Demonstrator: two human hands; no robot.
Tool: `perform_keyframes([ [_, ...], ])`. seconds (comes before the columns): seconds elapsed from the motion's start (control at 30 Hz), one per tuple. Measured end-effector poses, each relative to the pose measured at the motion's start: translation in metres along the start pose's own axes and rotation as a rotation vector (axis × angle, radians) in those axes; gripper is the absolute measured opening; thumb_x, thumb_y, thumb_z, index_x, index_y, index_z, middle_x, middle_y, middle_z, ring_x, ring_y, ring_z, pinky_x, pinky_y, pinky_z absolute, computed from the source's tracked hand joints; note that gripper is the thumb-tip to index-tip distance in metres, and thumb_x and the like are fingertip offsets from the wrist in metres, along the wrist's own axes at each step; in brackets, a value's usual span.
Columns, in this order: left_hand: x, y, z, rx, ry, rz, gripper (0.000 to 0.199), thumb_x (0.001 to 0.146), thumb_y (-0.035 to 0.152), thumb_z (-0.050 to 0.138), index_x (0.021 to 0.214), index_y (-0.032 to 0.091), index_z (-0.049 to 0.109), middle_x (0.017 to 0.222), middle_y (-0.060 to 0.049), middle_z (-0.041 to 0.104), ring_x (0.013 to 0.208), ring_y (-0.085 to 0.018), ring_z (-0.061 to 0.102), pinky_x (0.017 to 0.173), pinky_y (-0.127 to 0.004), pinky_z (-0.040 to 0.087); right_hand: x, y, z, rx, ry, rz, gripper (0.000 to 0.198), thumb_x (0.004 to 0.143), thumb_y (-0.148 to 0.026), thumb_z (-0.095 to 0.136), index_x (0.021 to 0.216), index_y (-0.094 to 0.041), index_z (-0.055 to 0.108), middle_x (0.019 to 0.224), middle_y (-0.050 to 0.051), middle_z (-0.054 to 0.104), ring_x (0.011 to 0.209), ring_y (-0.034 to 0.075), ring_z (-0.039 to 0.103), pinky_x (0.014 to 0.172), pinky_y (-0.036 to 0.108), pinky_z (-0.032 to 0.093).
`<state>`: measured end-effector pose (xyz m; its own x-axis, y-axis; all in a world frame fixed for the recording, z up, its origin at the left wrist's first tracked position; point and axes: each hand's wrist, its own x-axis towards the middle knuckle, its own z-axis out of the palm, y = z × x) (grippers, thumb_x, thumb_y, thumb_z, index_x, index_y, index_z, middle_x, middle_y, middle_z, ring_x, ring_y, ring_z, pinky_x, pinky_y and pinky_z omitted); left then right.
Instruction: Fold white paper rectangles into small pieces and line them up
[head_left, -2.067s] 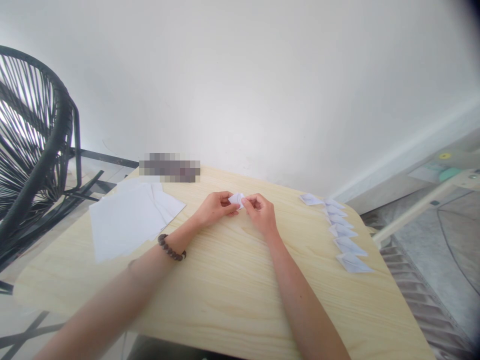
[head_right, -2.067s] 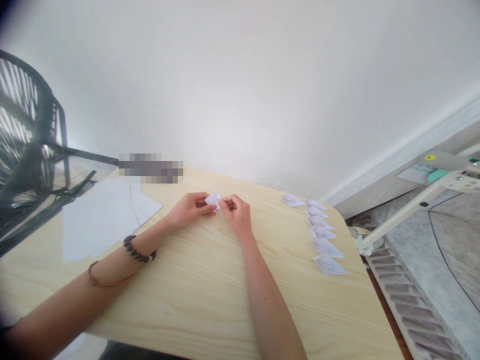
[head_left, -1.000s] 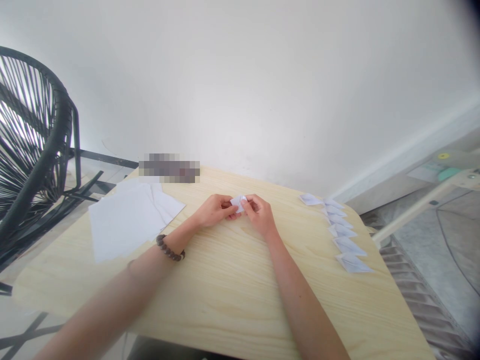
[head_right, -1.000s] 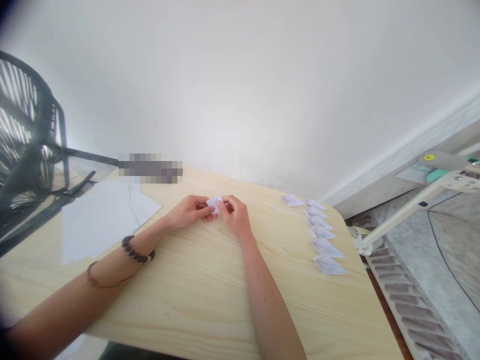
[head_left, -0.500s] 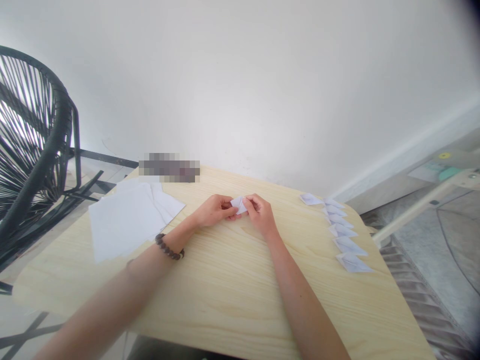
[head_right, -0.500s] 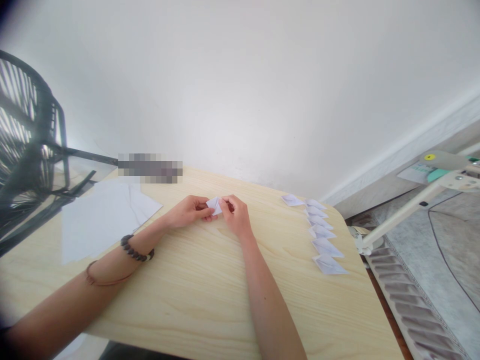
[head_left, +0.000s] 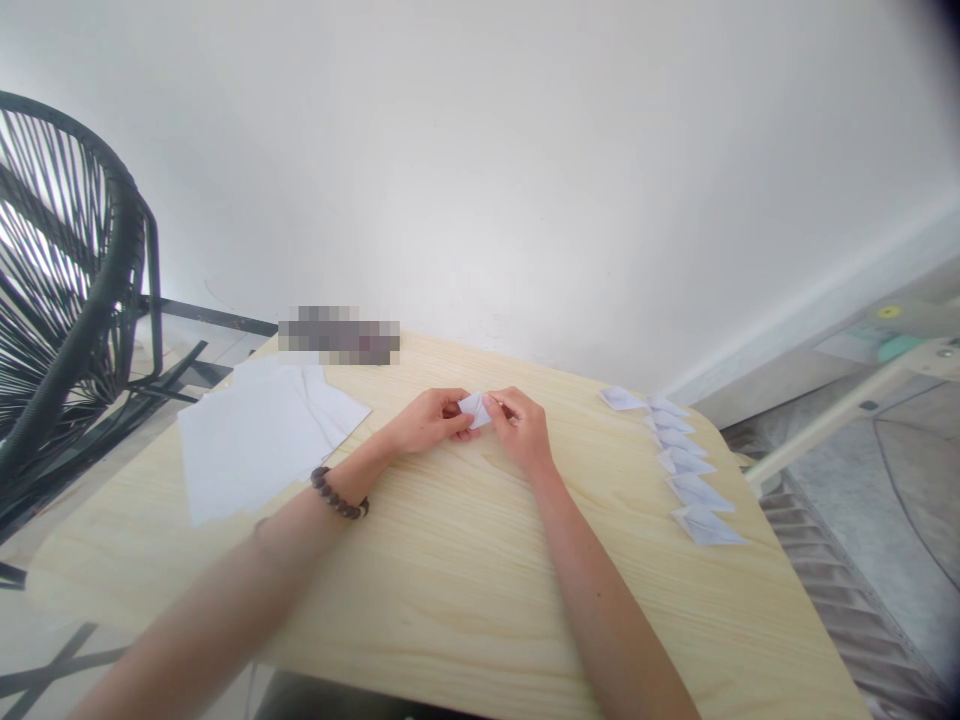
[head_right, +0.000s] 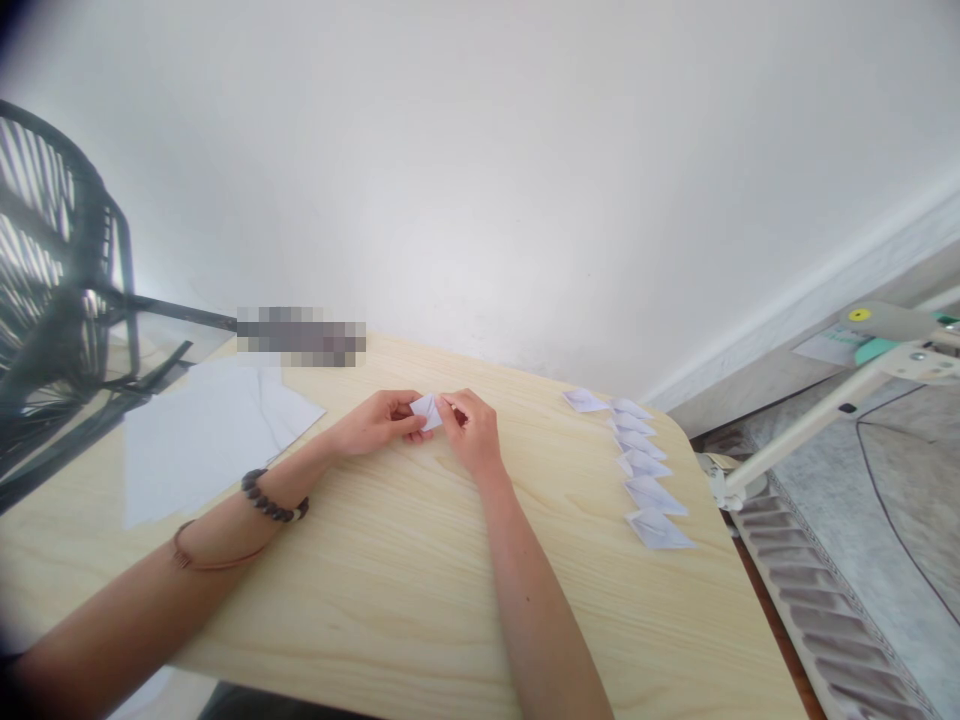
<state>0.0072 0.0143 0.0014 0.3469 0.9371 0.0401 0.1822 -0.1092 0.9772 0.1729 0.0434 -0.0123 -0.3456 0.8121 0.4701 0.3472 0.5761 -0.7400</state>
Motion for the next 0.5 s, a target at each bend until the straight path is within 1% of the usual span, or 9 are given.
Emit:
perform_keyframes([
  [0.13, 0.0006, -0.0006, 0.0008, 0.007, 0.005, -0.014, 0.019, 0.075, 0.03, 0.051, 0.081, 0.013, 0.057, 0.073, -0.005, 0.064, 0.065, -0.014, 0.059, 0.061, -0.024, 0.046, 0.0, 0.0005, 0.0009, -0.004, 0.013, 0.016, 0.021, 0.082, -0.028, 0.043, 0.08, -0.018, 0.061, 0.076, 0.004, 0.059, 0.066, 0.012, 0.054, 0.057, 0.022, 0.043],
  [0.27, 0.0008, -0.001, 0.0027, 0.002, 0.039, -0.032, 0.026, 0.074, 0.038, 0.052, 0.079, 0.013, 0.057, 0.069, -0.004, 0.063, 0.062, -0.014, 0.059, 0.059, -0.023, 0.046, 0.0001, 0.0001, 0.0014, 0.015, 0.023, 0.043, 0.02, 0.081, -0.031, 0.045, 0.08, -0.017, 0.059, 0.075, 0.003, 0.059, 0.059, 0.01, 0.052, 0.054, 0.022, 0.042],
  [0.37, 0.0011, -0.0025, 0.0035, 0.022, 0.056, -0.051, 0.029, 0.073, 0.042, 0.053, 0.076, 0.013, 0.057, 0.065, -0.003, 0.063, 0.062, -0.014, 0.06, 0.056, -0.022, 0.046, 0.0001, -0.0023, 0.0004, 0.011, 0.016, 0.027, 0.018, 0.08, -0.031, 0.046, 0.078, -0.018, 0.059, 0.076, 0.003, 0.059, 0.057, 0.01, 0.052, 0.054, 0.022, 0.043],
  [0.5, 0.0013, -0.0046, 0.0036, 0.064, 0.067, -0.045, 0.03, 0.073, 0.041, 0.052, 0.075, 0.012, 0.058, 0.064, -0.003, 0.063, 0.061, -0.015, 0.06, 0.055, -0.022, 0.045, -0.0003, -0.0053, -0.0011, -0.021, 0.022, 0.002, 0.018, 0.08, -0.03, 0.048, 0.073, -0.018, 0.06, 0.073, 0.002, 0.059, 0.056, 0.009, 0.051, 0.055, 0.022, 0.043],
])
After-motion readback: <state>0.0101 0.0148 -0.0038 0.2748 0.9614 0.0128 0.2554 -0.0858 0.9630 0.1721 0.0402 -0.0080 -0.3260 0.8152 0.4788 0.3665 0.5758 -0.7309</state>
